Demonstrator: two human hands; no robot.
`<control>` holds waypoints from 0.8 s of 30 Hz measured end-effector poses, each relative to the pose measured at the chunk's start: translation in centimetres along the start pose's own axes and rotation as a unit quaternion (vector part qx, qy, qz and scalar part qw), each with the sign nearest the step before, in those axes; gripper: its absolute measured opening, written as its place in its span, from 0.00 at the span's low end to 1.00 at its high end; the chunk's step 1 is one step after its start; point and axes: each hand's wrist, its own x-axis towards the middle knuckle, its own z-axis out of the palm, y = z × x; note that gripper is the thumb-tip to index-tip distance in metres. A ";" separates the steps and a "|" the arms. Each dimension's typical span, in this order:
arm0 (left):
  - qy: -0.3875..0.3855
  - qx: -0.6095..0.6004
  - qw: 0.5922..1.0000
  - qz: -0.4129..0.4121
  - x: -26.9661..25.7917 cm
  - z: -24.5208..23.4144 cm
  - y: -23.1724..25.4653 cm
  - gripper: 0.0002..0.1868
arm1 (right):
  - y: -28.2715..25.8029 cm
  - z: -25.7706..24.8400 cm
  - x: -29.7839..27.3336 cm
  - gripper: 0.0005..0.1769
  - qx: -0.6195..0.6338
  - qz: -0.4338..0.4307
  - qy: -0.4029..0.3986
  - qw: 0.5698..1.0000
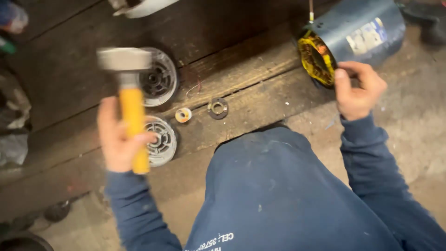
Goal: The person retrieves solder wire from a shelf and then uses a soldering iron to solder wires onto a small circular metal component on a workbench. They then pick up a larger cylindrical motor housing and appear to connect or adjust wires at its base.
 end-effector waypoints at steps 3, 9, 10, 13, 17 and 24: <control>0.095 0.045 0.994 -0.016 0.2 -9.5 -2.5 0.47 | -2.2 1.4 -0.3 0.07 0.002 0.044 -0.030 0.999; 0.153 -0.013 0.988 0.023 1.6 -22.5 -14.7 0.42 | -3.2 1.9 0.0 0.07 -0.082 -0.061 -0.019 0.995; 0.165 -0.009 0.986 0.015 1.4 -23.0 -15.6 0.44 | -2.7 1.5 0.0 0.08 -0.096 -0.045 0.011 0.994; 0.166 -0.010 0.986 -0.020 -0.6 -23.1 -17.4 0.45 | -1.0 0.3 0.8 0.20 -0.143 -0.021 0.053 0.988; 0.176 -0.024 0.984 -0.023 -2.6 -22.2 -19.0 0.45 | 2.4 0.3 1.7 0.32 -0.154 -0.012 0.048 0.987; 0.215 0.250 0.941 -0.074 -3.6 -23.6 -17.6 0.33 | 15.0 -0.7 4.9 0.23 -0.234 0.009 0.147 0.961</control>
